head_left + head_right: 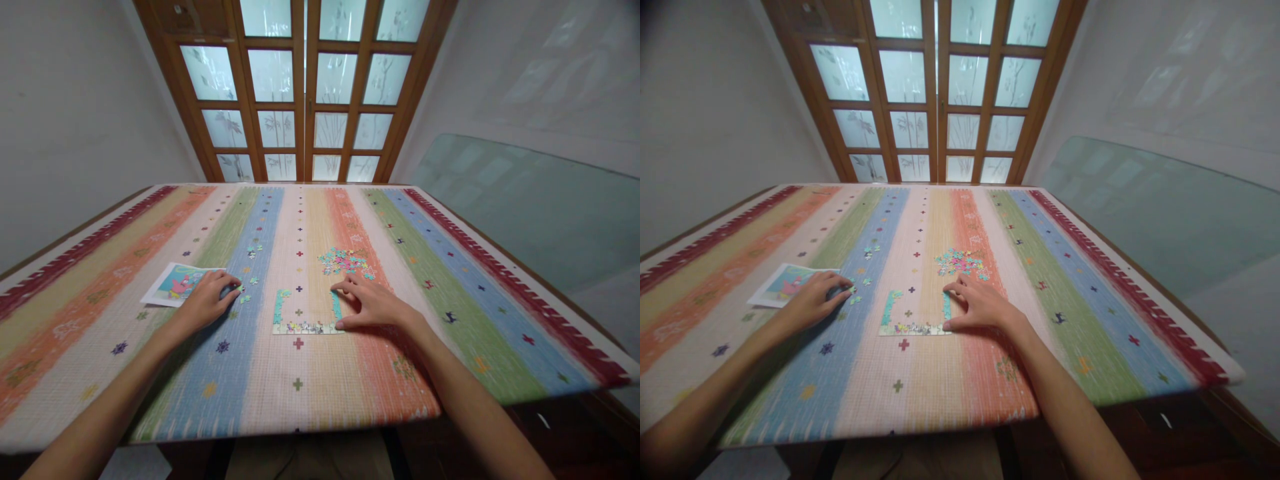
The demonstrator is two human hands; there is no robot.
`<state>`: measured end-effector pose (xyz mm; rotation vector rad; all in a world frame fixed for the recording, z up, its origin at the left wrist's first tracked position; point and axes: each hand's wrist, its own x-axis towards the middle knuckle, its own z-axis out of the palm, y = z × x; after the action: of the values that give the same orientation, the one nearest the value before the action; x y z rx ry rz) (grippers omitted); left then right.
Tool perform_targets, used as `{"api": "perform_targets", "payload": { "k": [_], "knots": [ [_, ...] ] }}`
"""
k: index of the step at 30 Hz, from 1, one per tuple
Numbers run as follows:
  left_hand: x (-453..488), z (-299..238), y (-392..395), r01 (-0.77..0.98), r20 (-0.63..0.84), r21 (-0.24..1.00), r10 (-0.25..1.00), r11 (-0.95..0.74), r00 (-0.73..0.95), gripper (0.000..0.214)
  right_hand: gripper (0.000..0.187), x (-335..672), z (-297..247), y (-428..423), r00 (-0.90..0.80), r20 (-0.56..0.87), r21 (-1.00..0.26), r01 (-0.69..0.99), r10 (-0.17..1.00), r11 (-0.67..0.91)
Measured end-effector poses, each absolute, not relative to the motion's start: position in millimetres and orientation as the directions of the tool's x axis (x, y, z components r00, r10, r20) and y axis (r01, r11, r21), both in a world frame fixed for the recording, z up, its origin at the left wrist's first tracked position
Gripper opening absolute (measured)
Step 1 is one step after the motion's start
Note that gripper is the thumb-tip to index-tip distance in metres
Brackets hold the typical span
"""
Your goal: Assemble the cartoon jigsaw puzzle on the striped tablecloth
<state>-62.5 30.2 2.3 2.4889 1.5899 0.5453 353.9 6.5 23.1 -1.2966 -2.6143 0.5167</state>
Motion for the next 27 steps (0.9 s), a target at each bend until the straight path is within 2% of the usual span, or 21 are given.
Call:
{"api": "perform_targets", "payload": {
  "k": [13,20,27],
  "knots": [
    [-58,11,35,0.857,0.159,0.28,0.901,-0.433,0.404,0.035,0.069,354,22,6,-0.608,0.015,-0.383,0.73,0.794,0.566],
    [-45,15,36,0.872,0.177,0.275,0.912,-0.406,0.369,0.038,0.07,354,22,6,-0.603,0.011,-0.388,0.733,0.798,0.559],
    [-24,15,39,0.894,0.187,0.214,0.915,-0.393,0.357,0.039,0.07,354,23,6,-0.599,0.001,-0.383,0.74,0.801,0.554]
  ]
}}
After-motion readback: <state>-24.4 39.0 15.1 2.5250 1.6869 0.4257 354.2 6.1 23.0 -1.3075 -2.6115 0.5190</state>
